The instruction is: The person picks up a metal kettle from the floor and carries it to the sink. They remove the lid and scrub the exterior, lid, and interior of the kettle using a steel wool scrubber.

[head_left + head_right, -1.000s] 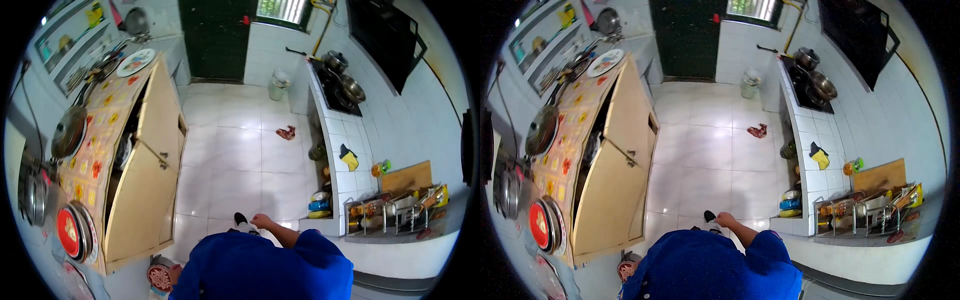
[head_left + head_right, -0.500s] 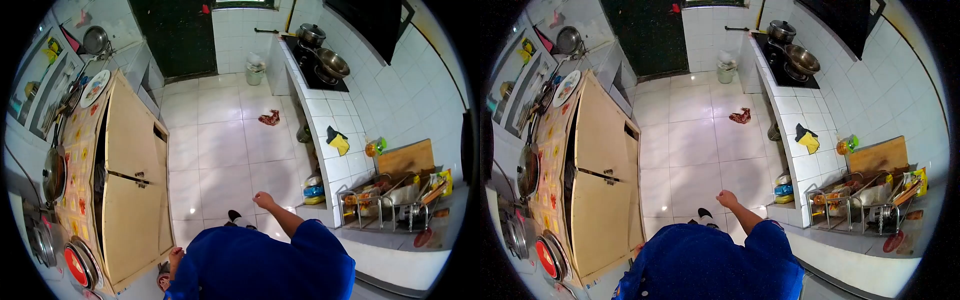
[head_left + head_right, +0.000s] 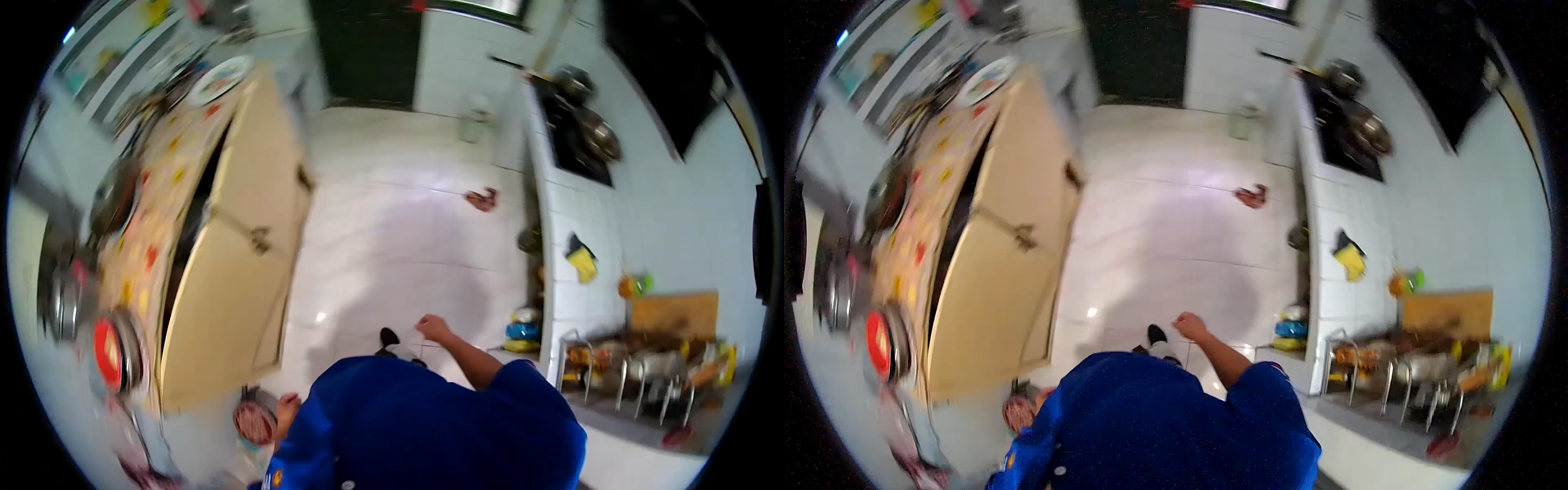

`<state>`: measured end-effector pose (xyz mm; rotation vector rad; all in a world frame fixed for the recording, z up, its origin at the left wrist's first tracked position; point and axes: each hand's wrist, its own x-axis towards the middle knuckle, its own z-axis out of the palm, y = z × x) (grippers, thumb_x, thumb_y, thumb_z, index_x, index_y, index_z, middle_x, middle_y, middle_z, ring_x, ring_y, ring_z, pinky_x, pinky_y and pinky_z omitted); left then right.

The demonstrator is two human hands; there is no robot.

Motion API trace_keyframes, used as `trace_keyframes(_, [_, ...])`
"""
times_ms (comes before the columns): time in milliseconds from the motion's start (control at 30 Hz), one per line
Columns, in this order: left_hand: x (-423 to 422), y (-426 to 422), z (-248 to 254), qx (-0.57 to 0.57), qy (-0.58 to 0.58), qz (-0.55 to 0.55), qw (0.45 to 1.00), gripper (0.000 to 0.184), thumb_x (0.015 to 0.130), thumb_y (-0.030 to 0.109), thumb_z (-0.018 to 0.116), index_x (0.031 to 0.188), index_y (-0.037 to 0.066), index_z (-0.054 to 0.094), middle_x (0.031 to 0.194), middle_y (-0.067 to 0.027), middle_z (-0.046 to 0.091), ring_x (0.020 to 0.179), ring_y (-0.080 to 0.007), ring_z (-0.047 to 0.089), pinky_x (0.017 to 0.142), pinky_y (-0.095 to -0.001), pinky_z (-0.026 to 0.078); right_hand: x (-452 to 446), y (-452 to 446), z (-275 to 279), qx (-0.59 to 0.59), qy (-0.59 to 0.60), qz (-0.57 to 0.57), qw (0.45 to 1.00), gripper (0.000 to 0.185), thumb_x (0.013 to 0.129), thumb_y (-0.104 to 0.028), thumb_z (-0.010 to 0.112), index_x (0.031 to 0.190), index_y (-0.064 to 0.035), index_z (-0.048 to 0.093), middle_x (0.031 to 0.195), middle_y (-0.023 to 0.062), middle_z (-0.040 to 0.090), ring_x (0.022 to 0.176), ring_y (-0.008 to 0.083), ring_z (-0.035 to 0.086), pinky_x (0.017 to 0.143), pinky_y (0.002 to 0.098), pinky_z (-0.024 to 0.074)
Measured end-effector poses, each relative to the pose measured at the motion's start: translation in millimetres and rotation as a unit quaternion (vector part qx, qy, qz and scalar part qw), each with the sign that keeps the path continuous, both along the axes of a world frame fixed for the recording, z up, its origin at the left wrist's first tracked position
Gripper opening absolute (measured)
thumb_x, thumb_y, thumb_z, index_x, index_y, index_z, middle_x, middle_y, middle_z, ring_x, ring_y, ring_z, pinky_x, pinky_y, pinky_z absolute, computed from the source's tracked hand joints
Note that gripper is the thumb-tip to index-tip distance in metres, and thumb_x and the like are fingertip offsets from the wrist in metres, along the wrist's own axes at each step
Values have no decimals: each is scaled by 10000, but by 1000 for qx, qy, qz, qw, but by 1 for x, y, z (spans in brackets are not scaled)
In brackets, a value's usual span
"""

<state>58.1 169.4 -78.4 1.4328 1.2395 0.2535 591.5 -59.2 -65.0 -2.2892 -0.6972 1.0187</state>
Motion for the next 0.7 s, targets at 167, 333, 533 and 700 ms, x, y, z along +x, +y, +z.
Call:
trace_keyframes(167, [-24, -65, 23, 36, 1, 123, 992, 135, 812, 111, 665, 909, 30, 714, 832, -63, 687, 761, -164, 632, 695, -312, 518, -20, 11, 15, 16, 198, -59, 978, 192, 861, -174, 631, 958, -8, 632, 731, 54, 574, 616, 145, 561, 534, 299, 511])
trace_keyframes(333, [-70, -101, 32, 66, 38, 229, 970, 209, 783, 166, 676, 949, 45, 711, 898, -124, 711, 830, -239, 664, 771, -347, 526, -83, 30, 12, -41, 215, 6, 976, 175, 886, -176, 672, 980, -43, 608, 691, 57, 587, 540, 159, 569, 457, 300, 503])
trace_keyframes(533, [-172, -212, 23, -9, 161, 320, 934, 273, 772, 203, 657, 1011, 85, 718, 1028, -119, 710, 982, -304, 658, 853, -390, 524, -172, 90, -13, -25, 264, 197, 944, 160, 873, -143, 693, 994, -57, 633, 728, 68, 638, 574, 162, 599, 483, 295, 484])
trace_keyframes(700, [-224, -319, 6, -79, 174, 498, 846, 253, 793, 159, 658, 1024, 77, 719, 1033, -114, 708, 958, -276, 660, 827, -363, 529, -263, 173, 45, -92, 234, 325, 912, 217, 868, -150, 699, 1036, -31, 630, 763, 81, 641, 583, 165, 596, 519, 311, 515])
